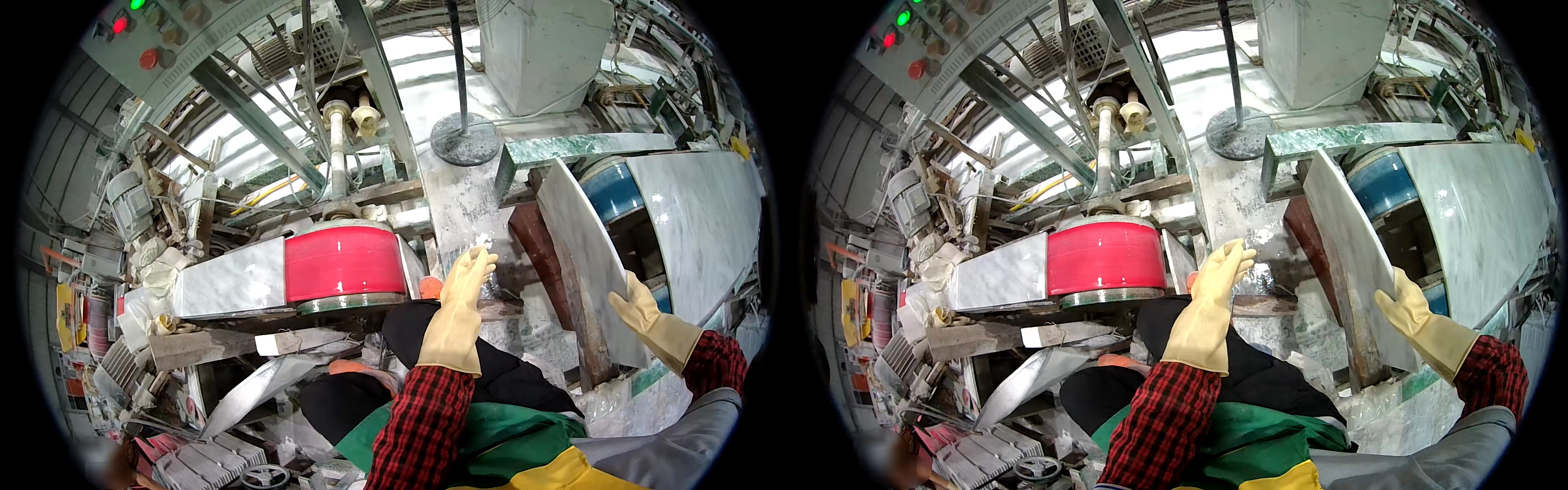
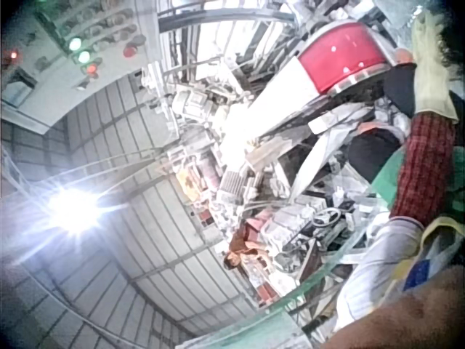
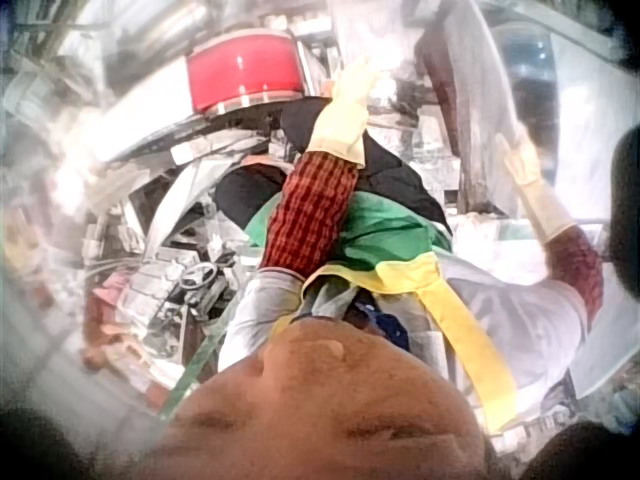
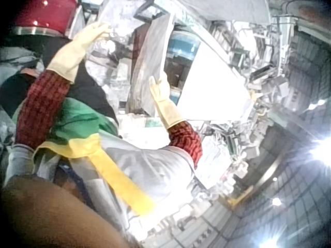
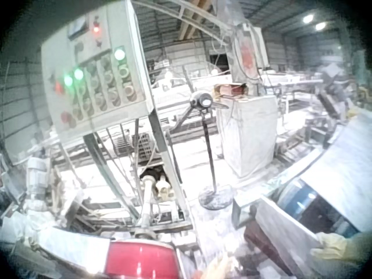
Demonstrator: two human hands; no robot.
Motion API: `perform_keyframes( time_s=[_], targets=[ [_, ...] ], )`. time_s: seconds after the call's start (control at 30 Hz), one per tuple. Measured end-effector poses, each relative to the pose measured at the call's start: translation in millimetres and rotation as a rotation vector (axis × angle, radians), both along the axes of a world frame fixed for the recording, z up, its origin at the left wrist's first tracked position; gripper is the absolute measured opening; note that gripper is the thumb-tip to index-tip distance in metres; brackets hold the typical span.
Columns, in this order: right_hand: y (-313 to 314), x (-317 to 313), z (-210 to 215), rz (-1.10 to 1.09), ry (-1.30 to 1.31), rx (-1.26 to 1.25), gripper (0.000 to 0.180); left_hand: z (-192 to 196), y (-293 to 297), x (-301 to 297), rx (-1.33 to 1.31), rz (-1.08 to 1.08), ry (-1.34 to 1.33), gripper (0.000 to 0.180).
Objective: The person repeatedly picks up rectangular white tiles from a conveyor belt, wipes their surfaces with gloved hands, and places them onto a stack. The task involves continuous handling of individual tiles in a factory setting.
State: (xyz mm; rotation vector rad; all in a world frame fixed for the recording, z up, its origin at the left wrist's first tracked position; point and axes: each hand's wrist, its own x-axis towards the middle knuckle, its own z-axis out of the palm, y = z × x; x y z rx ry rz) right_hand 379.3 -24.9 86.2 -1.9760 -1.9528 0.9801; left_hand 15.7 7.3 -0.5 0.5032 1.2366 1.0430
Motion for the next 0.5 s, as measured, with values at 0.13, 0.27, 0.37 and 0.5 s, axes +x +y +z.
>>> perform_keyframes(
  time_s=[0.13,0.27,0.37,0.5],
  targets=[
    [-0.1,10.3,-16.3,0.008,0.105,0.019,0.045,-2.9,-0.4,-1.3,-0.009,0.011,-0.009,0.043],
    [0.0,6.7,-8.8,0.004,0.031,0.019,0.044,-1.2,0.1,-0.4,-0.006,-0.005,-0.008,0.045],
    [-0.3,5.3,-8.4,0.002,0.062,0.024,0.045,-0.9,-0.6,-0.5,0.002,0.002,-0.002,0.045],
    [0.1,2.1,-2.7,-0.005,0.036,0.010,0.045,-2.6,-0.7,-1.2,-0.005,0.004,-0.005,0.046]
  ],
)
